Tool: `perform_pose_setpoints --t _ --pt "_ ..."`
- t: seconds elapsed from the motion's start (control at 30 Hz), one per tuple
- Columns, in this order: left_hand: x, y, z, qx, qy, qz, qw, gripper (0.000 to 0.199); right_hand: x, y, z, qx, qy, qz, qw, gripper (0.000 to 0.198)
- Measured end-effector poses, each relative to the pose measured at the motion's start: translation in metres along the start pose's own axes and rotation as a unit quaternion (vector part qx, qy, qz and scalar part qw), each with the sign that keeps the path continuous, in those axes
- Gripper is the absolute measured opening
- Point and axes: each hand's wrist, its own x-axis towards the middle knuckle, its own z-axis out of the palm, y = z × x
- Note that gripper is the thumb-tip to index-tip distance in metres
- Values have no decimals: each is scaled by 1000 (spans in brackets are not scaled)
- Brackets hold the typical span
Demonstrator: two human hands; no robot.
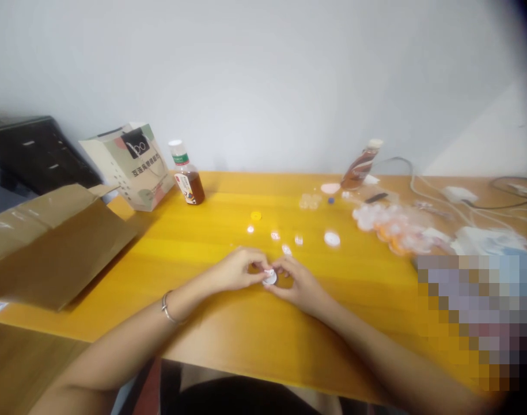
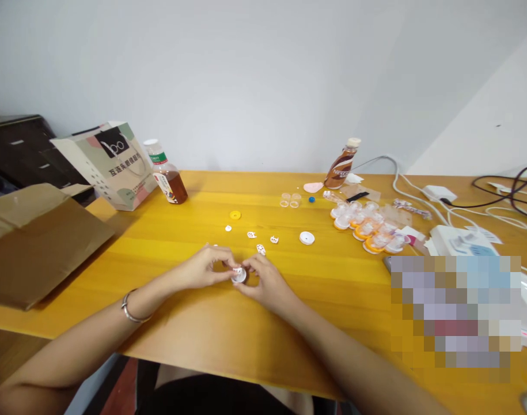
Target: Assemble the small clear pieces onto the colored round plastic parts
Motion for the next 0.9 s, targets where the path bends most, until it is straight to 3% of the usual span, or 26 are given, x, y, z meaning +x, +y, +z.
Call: perform_pose_setpoints --t 0.43,0.6,0.73,0.9 --pt "-2 7 11 26 35 -15 999 11 -1 -2 -1 23 16 6 1000 11" --pt "3 8 15 -52 91 -29 994 17 -1 -2 -6 177 -14 80 981 19" --pt "38 -3 3 -56 171 -41 983 26 1 1 -9 319 -31 127 939 26" --pt "133 -29 -4 48 172 -20 984 30 2 4 -13 382 -33 159 910 34"
